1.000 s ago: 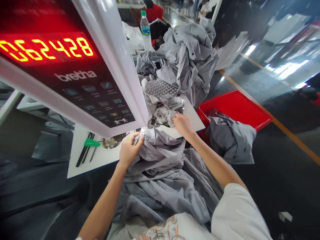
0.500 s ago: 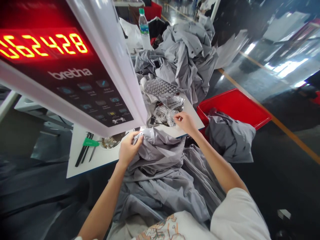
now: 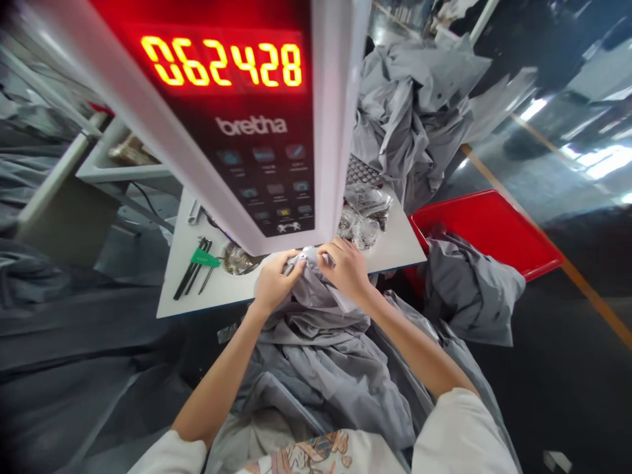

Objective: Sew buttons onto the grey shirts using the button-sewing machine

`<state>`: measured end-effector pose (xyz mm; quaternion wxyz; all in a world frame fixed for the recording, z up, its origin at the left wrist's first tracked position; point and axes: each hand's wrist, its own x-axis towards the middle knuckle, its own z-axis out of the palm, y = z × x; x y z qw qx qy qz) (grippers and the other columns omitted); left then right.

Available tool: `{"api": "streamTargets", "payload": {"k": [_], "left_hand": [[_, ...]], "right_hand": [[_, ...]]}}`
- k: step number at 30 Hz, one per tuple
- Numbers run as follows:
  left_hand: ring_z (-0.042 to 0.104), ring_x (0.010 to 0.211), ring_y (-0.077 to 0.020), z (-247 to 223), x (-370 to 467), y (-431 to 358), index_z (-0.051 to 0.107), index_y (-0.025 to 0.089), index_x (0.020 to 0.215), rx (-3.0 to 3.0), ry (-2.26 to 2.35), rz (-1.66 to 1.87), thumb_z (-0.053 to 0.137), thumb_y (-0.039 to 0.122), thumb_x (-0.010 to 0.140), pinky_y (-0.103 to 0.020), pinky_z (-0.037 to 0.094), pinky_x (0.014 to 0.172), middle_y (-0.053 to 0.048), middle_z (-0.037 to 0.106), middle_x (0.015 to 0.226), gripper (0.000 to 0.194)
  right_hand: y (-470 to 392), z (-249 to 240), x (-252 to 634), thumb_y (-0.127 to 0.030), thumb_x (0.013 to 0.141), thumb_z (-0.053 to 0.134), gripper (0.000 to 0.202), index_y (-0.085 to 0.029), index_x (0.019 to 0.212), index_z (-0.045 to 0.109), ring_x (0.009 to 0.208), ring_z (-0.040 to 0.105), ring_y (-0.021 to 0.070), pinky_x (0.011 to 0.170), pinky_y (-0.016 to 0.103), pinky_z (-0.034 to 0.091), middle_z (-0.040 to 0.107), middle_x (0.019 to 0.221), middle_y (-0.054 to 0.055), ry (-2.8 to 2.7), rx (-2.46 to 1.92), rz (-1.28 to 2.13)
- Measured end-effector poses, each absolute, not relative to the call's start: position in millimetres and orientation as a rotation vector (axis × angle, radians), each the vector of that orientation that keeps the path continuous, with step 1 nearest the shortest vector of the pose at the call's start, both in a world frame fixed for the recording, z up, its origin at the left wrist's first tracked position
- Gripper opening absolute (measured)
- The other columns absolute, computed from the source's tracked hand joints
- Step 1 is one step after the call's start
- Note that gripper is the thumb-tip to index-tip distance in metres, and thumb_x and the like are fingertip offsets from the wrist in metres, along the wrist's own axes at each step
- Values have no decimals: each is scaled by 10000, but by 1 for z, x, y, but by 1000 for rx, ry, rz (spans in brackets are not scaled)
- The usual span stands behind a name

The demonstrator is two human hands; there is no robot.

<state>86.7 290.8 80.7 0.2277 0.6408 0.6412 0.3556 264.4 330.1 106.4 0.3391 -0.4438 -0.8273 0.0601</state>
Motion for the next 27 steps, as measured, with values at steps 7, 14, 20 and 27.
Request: {"api": "streamTargets", "payload": {"k": [7, 14, 20, 27], "left_hand": [[656, 923, -154, 73, 85, 292, 662, 231, 1049, 1839, 1742, 1067, 559, 370, 879, -230, 486, 824, -22, 715, 989, 243], [651, 868, -139, 73, 84, 292, 672, 234, 1030, 1853, 1736, 1115, 584, 356, 868, -203, 471, 764, -19, 706, 910, 222], [634, 820, -140, 77, 83, 291, 665, 218, 1028, 1844, 1750, 1068, 579, 362, 870, -210, 446, 725, -21, 678, 828, 230], [629, 802, -140, 77, 82, 291, 653, 237, 1038, 1846, 1763, 1049, 573, 368, 872, -215, 420, 675, -10, 672, 826, 226]], "right_hand": [[334, 109, 248, -267, 862, 558, 208, -186, 715, 680, 701, 586, 185, 693, 282, 381, 618, 607, 43, -2317, -1215, -4], [335, 112, 246, -305, 904, 520, 278, -187, 735, 707, 642, 562, 165, 644, 273, 329, 610, 586, 44, -2402, -1176, -150], [338, 119, 247, -294, 935, 471, 318, -187, 780, 727, 617, 553, 155, 595, 271, 278, 613, 575, 42, -2484, -1063, -240], [338, 122, 249, -310, 946, 471, 287, -217, 884, 735, 569, 525, 137, 585, 271, 270, 619, 583, 24, -2543, -1019, -289]]}}
